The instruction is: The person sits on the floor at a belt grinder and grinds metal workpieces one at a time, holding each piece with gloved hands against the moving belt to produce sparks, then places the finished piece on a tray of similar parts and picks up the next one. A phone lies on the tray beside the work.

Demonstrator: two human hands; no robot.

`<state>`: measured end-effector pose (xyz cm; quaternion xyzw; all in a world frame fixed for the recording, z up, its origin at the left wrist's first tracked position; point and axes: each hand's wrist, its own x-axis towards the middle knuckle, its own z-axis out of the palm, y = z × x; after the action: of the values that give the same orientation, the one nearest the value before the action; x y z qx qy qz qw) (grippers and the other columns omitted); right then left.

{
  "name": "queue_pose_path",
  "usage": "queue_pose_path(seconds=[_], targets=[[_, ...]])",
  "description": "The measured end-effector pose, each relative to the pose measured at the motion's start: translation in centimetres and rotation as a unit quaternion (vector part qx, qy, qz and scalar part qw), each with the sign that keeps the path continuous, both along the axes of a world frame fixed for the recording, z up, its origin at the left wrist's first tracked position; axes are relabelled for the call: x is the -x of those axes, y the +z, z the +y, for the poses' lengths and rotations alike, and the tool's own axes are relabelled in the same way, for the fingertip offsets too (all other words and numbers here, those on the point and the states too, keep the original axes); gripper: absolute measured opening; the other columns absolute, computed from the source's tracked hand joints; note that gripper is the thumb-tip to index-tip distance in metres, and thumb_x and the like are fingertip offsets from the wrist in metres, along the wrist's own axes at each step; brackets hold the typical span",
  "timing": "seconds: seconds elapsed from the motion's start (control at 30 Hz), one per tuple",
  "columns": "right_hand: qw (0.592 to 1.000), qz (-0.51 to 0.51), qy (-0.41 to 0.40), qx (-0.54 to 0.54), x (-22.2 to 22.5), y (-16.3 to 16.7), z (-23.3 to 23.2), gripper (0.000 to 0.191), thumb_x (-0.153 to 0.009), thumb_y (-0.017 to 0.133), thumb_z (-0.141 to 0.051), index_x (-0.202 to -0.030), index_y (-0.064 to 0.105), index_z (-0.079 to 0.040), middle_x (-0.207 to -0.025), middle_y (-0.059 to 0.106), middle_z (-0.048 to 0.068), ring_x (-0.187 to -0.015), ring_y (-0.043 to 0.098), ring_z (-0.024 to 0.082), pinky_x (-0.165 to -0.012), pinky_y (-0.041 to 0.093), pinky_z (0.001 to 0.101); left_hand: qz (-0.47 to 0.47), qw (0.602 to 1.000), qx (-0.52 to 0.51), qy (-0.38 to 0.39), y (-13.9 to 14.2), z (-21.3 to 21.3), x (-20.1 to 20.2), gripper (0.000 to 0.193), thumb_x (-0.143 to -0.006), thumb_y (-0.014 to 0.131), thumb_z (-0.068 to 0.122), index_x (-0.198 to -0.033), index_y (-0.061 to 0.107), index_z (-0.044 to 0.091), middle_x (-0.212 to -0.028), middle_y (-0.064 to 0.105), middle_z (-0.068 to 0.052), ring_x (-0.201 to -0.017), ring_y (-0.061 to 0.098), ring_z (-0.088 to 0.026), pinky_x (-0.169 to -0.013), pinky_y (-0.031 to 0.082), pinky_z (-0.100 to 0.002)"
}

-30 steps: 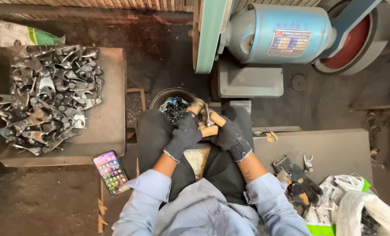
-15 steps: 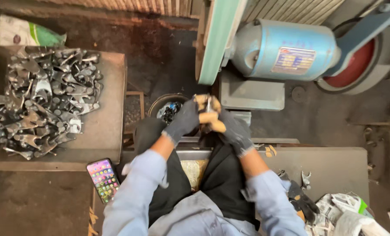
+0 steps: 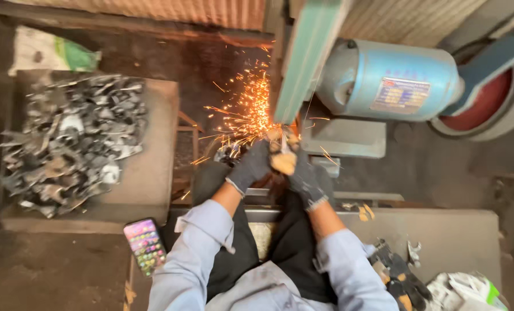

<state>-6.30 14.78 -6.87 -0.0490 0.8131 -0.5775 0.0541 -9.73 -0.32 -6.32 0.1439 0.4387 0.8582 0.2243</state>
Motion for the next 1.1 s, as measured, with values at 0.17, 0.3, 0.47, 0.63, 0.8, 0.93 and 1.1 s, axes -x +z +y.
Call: queue_pose_path(seconds=[0.17, 0.3, 0.47, 0.63, 0.8, 0.93, 1.1], targets=[[0.993, -0.079, -0.031, -0.079, -4.3, 3.4, 0.3, 0.067, -0.1, 0.067, -0.031, -0.154, 0.041, 0.0, -0.142, 0.061, 0.017, -0.127, 0.057, 0.021, -0.101, 0.044, 0.031, 0.32, 0.771, 0.54, 0.106, 4.3, -7.8, -4.5, 0.074, -0.083, 0.078, 0.027, -0.147, 0.049, 0.006, -0.118, 0.066, -0.023, -0.107, 0.065, -0.037, -0.092, 0.051, -0.048], [0.985, -0.087, 0.03, -0.147, -6.9, 6.5, -0.8, 0.062, -0.095, 0.072, -0.034, -0.146, 0.055, -0.004, -0.135, 0.072, 0.011, -0.121, 0.068, 0.013, -0.103, 0.051, 0.0261, 0.287, 0.609, 0.684, 0.28, 3.1, -19.0, -5.3, 0.034, -0.091, 0.07, 0.03, -0.118, 0.061, 0.01, -0.106, 0.068, -0.018, -0.098, 0.067, -0.037, -0.087, 0.054, -0.048], [0.965, -0.18, 0.155, -0.107, -6.8, 6.5, -4.6, 0.069, -0.087, 0.074, -0.042, -0.144, 0.056, -0.006, -0.133, 0.069, 0.018, -0.125, 0.062, 0.028, -0.103, 0.046, 0.0364, 0.283, 0.349, 0.871, 0.196, -0.8, -29.4, -4.8, 0.026, -0.092, 0.061, 0.016, -0.115, 0.071, 0.011, -0.092, 0.07, -0.016, -0.078, 0.069, -0.035, -0.061, 0.054, -0.05], [0.906, -0.086, 0.246, -0.333, -6.1, 4.6, -7.2, 0.075, -0.086, 0.067, -0.062, -0.145, 0.056, -0.017, -0.13, 0.067, 0.016, -0.125, 0.06, 0.032, -0.102, 0.047, 0.0391, 0.179, 0.593, 0.707, 0.341, 0.6, -27.6, -4.6, 0.016, -0.095, 0.061, 0.02, -0.106, 0.071, 0.013, -0.102, 0.073, -0.015, -0.091, 0.07, -0.037, -0.076, 0.057, -0.049], [0.92, -0.328, -0.021, -0.214, -8.6, 3.8, -7.2, 0.068, -0.086, 0.061, -0.059, -0.139, 0.06, -0.018, -0.121, 0.074, 0.011, -0.11, 0.073, 0.025, -0.094, 0.057, 0.0377, 0.188, 0.745, 0.483, 0.419, 3.9, -13.7, -9.9, 0.077, -0.085, 0.082, 0.025, -0.147, 0.045, 0.0, -0.139, 0.058, -0.027, -0.128, 0.058, -0.041, -0.109, 0.045, -0.047], [0.896, -0.254, -0.057, 0.359, -10.3, 3.9, -5.9, 0.05, -0.092, 0.065, -0.033, -0.131, 0.058, -0.001, -0.119, 0.07, 0.016, -0.105, 0.069, 0.029, -0.092, 0.056, 0.0414, 0.193, 0.772, 0.533, 0.288, 4.4, -3.8, -14.2, 0.086, -0.087, 0.077, 0.023, -0.161, 0.037, 0.005, -0.147, 0.058, -0.022, -0.131, 0.058, -0.039, -0.113, 0.047, -0.046], [0.856, -0.314, -0.071, 0.404, -11.5, 7.7, -1.1, 0.037, -0.094, 0.069, -0.017, -0.125, 0.065, 0.004, -0.111, 0.074, 0.011, -0.097, 0.07, 0.02, -0.083, 0.057, 0.0341, 0.238, 0.823, 0.477, 0.197, 5.1, -1.8, -15.9, 0.102, -0.074, 0.087, 0.029, -0.156, 0.03, 0.005, -0.141, 0.052, -0.028, -0.124, 0.056, -0.045, -0.102, 0.047, -0.048]])
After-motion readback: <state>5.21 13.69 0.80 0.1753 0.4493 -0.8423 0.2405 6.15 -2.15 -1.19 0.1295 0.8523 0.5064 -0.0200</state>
